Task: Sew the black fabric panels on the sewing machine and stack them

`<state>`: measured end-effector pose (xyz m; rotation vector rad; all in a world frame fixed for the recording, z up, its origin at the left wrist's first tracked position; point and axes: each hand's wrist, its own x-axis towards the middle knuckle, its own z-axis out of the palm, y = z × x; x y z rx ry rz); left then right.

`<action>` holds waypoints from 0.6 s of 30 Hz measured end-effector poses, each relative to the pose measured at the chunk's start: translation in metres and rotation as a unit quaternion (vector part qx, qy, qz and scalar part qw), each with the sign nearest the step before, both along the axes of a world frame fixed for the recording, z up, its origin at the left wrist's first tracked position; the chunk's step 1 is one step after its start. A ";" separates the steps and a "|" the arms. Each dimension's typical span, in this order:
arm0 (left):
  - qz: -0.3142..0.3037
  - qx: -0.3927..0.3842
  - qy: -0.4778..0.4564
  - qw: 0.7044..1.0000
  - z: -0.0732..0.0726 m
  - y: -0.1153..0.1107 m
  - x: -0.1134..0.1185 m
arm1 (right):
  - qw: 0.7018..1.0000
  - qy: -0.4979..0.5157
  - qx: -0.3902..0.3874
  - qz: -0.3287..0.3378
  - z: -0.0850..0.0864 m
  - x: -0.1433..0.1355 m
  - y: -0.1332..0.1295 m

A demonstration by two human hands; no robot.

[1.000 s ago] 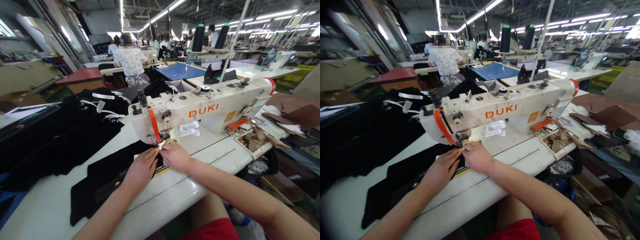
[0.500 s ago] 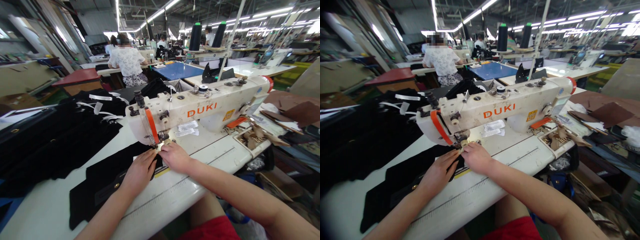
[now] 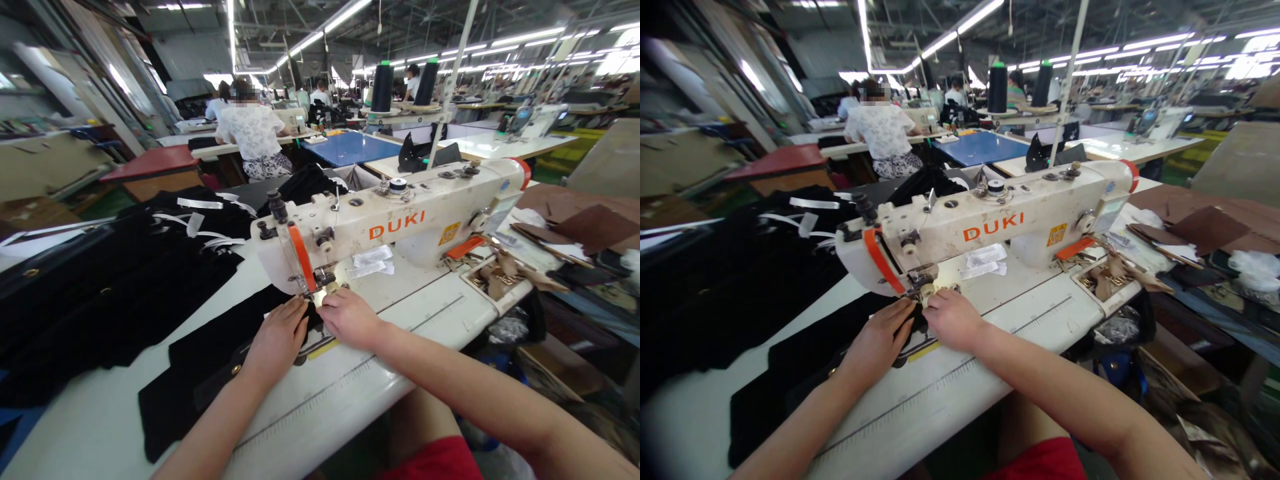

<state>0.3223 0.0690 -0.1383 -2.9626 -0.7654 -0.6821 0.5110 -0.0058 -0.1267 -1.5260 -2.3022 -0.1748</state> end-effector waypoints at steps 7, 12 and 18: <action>0.038 -0.016 0.044 0.998 0.013 -0.044 -0.040 | 0.998 0.041 0.047 0.023 -0.005 0.002 -0.005; 0.112 0.052 0.038 0.992 0.030 -0.079 -0.088 | 0.995 0.077 0.053 0.043 -0.007 0.001 -0.013; 0.119 0.019 0.141 0.983 0.015 -0.095 -0.164 | 0.989 0.119 0.071 0.058 -0.009 -0.003 -0.022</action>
